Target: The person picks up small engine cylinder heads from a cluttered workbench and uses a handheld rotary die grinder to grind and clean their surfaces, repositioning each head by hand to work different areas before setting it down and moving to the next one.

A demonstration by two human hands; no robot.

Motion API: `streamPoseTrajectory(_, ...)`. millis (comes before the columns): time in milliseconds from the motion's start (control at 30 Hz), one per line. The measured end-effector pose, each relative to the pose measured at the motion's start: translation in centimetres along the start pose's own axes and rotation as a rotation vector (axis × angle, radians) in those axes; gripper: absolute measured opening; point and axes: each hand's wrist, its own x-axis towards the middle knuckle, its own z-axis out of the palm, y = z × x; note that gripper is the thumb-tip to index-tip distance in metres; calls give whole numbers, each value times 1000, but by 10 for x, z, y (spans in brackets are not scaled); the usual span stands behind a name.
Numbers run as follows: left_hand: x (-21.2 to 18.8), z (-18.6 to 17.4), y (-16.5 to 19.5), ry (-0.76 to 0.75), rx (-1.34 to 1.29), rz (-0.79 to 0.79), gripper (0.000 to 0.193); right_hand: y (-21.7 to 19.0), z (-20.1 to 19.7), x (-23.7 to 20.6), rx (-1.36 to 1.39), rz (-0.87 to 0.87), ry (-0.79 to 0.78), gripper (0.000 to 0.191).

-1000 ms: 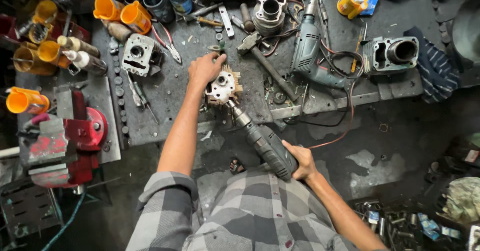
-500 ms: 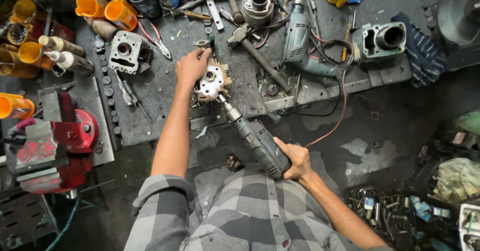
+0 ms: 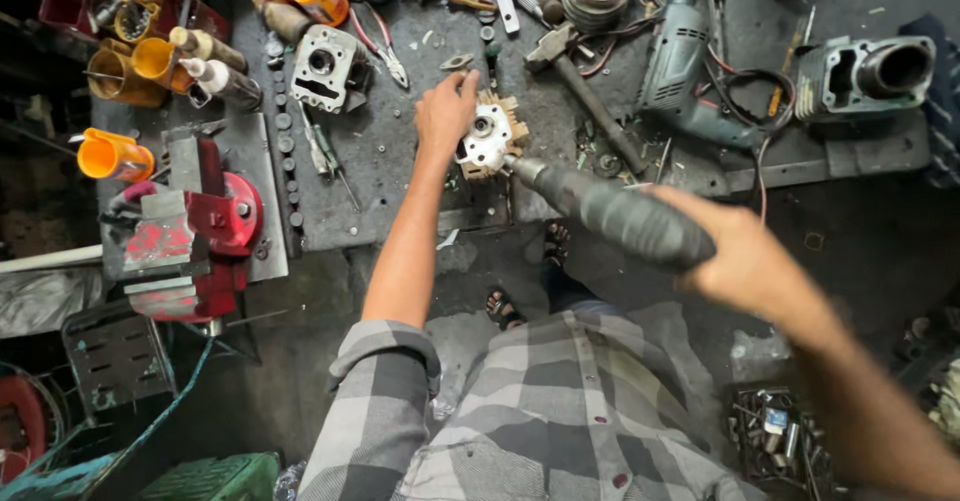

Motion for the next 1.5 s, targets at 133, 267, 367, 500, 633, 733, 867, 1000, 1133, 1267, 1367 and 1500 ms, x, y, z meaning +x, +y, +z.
streamPoseTrajectory(133, 0, 1, -4, 57, -7, 6, 51, 1, -52, 55, 30, 0, -207, 90)
streamPoseTrajectory(267, -7, 6, -14, 77, -36, -38, 51, 54, -58, 76, 84, 68, -292, 66)
streamPoseTrajectory(367, -12, 5, -21, 68, -82, -68, 52, 105, -32, 69, 430, 104, -183, 73)
streamPoseTrajectory(500, -10, 2, -19, 86, -98, -106, 52, 157, 46, 44, 1438, 362, -187, 65)
streamPoseTrajectory(633, -12, 5, -16, 105, -84, -88, 51, 179, 112, 4, 1247, 296, -38, 51)
streamPoseTrajectory(733, -17, 5, -19, 124, -114, -105, 51, 181, 134, -31, 1219, 97, 13, 52)
streamPoseTrajectory(867, -27, 3, -21, 155, -102, -107, 50, 177, 121, -75, 1008, 91, 205, 66)
streamPoseTrajectory(1000, -52, 2, -18, 159, -122, -14, 50, 151, 110, -90, 911, 48, 341, 83)
streamPoseTrajectory(1133, -103, 8, -16, 142, -111, -3, 51, 112, 96, -50, 230, -253, 479, 92)
streamPoseTrajectory(1267, -157, 20, -16, 136, -300, -15, 60, 73, 97, 21, -100, -434, 472, 90)
streamPoseTrajectory(1367, -187, 25, -14, 143, -435, 53, 69, 47, 106, 62, -390, -532, 464, 91)
streamPoseTrajectory(1500, -202, 14, -12, 94, -454, -7, 73, 20, 117, 84, -545, -636, 483, 91)
